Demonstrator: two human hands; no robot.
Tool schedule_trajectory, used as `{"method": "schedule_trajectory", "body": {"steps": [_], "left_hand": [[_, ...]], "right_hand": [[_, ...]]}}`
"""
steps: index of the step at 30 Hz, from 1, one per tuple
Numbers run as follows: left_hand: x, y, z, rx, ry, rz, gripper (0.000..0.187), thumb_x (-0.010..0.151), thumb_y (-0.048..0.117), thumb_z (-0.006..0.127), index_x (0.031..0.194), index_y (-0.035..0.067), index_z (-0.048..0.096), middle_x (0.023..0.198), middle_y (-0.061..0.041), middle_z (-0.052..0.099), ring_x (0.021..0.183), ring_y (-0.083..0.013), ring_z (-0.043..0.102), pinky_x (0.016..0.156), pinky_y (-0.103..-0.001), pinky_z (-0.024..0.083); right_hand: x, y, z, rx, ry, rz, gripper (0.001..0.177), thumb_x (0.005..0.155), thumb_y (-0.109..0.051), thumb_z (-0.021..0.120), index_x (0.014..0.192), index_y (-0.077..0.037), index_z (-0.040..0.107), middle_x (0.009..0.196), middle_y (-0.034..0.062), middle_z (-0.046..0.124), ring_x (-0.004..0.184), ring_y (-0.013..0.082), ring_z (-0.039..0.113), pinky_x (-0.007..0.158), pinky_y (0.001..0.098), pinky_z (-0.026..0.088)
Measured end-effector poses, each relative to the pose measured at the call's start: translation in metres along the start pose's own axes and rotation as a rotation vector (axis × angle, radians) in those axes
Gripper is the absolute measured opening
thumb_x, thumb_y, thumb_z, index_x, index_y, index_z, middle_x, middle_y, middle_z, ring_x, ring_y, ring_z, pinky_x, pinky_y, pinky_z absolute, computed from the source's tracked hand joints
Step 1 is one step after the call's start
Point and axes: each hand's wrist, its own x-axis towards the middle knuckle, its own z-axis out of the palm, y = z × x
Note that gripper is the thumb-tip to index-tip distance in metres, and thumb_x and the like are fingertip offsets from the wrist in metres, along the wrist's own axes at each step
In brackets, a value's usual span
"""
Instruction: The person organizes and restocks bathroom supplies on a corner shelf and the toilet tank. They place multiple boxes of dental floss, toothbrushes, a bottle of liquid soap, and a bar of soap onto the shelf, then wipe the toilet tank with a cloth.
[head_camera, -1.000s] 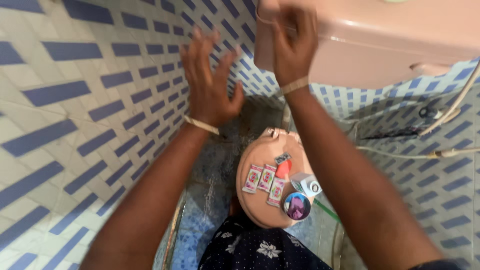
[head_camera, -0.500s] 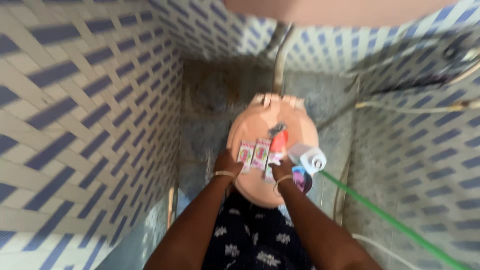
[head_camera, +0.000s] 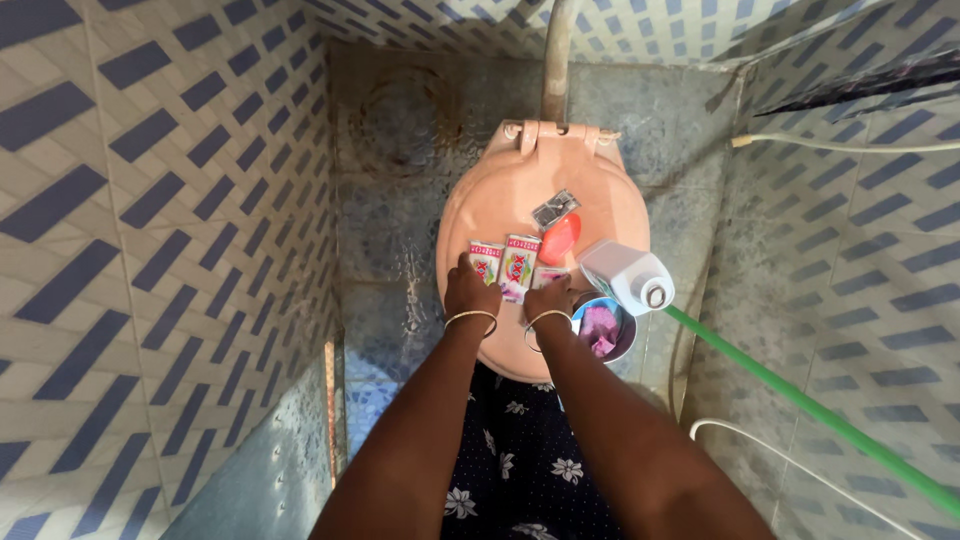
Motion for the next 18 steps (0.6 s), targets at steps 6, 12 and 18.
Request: {"method": "schedule_trajectory", "body": {"steps": [6, 12, 18], "left_hand": [[0.014, -0.016, 0.009, 0.029, 0.101, 0.033, 0.073, 0.070, 0.023, 0.081, 0.134, 0.003, 0.051, 0.121, -0.024, 0.063, 0.116, -0.0422, 0.062, 0.101, -0.046, 0.051], [0.030, -0.029, 0.005, 0.008, -0.033, -0.071, 0.057, 0.070, 0.035, 0.089, 0.113, 0.005, 0.066, 0.118, -0.023, 0.064, 0.110, -0.0395, 0.064, 0.097, -0.045, 0.053], [0.031, -0.040, -0.005, -0.133, 0.025, 0.021, 0.040, 0.081, 0.028, 0.083, 0.109, 0.003, 0.069, 0.106, -0.020, 0.072, 0.100, -0.0400, 0.069, 0.087, -0.046, 0.055]], "right_hand": [[-0.008, -0.012, -0.017, 0.059, 0.008, 0.097, 0.066, 0.077, -0.011, 0.068, 0.137, 0.003, 0.045, 0.137, 0.0363, 0.048, 0.125, 0.0486, 0.054, 0.110, 0.0477, 0.044], [-0.022, -0.033, -0.046, 0.185, -0.158, 0.126, 0.037, 0.069, -0.015, 0.083, 0.100, 0.002, 0.074, 0.101, 0.0211, 0.075, 0.092, 0.0333, 0.073, 0.082, 0.0438, 0.057], [-0.056, -0.052, -0.063, 0.397, -0.128, 0.138, 0.032, 0.076, -0.012, 0.085, 0.097, 0.007, 0.069, 0.090, 0.0177, 0.075, 0.075, 0.0257, 0.073, 0.067, 0.0396, 0.058]]}}
